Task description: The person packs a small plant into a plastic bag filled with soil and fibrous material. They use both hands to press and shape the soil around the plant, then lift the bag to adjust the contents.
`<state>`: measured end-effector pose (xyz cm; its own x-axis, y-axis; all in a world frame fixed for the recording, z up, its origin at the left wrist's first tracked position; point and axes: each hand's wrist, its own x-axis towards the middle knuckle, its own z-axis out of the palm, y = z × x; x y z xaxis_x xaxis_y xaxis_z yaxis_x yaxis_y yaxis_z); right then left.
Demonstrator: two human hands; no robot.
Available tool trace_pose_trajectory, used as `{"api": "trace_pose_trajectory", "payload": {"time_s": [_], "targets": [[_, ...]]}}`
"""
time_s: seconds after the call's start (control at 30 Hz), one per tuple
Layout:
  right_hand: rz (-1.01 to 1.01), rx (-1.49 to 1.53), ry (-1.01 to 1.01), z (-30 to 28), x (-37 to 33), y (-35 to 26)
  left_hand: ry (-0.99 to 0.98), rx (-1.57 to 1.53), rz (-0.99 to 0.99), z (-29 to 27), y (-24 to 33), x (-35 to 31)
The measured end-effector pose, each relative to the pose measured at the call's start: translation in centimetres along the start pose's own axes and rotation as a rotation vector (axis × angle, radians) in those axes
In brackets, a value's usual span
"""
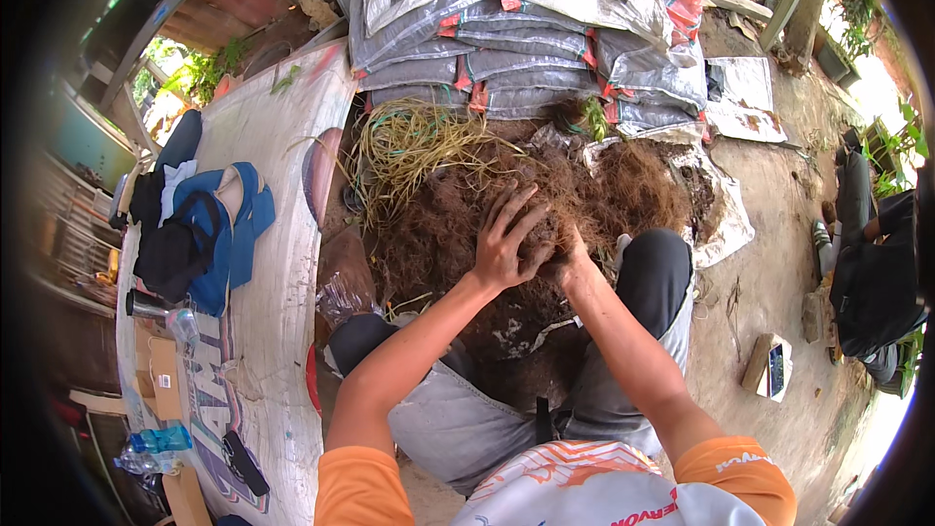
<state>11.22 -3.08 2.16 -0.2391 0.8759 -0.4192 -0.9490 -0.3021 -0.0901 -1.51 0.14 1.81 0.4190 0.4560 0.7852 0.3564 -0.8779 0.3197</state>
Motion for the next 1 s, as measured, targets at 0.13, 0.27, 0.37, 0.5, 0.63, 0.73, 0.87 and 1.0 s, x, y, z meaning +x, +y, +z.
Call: {"api": "trace_pose_trajectory", "payload": {"time_s": [0.13, 0.27, 0.37, 0.5, 0.63, 0.73, 0.87, 1.0], "targets": [[-0.011, -0.018, -0.21, -6.9, 3.9, -0.9, 0.039, -0.035, -0.012, 0.9, 0.7, -0.3], [-0.139, -0.12, 0.083, -2.1, 1.1, 1.8, 0.051, -0.029, -0.068, 1.3, 0.5, -1.9], [-0.133, -0.228, -0.148, -6.4, 3.5, 0.2, 0.034, -0.106, -0.11, 1.1, 1.2, -0.7], [-0.094, -0.081, 0.129, -1.3, 0.6, 1.6, 0.024, -0.278, -0.212, 0.6, 1.7, -0.6], [-0.14, -0.204, 0.111, -1.2, 0.7, 1.0, 0.09, -0.202, -0.227, 1.7, 1.4, -0.1], [-0.155, -0.284, 0.016, -0.4, 0.2, 0.8, 0.141, -0.127, -0.261, 1.8, 1.6, -0.2], [-0.066, -0.235, 0.046, 0.7, -0.6, 0.6, 0.157, -0.063, -0.289, 1.7, 1.7, -0.3], [-0.172, -0.341, 0.145, -0.8, 1.2, 1.4, 0.145, -0.046, -0.337, 2.4, 1.8, -0.8]]}}
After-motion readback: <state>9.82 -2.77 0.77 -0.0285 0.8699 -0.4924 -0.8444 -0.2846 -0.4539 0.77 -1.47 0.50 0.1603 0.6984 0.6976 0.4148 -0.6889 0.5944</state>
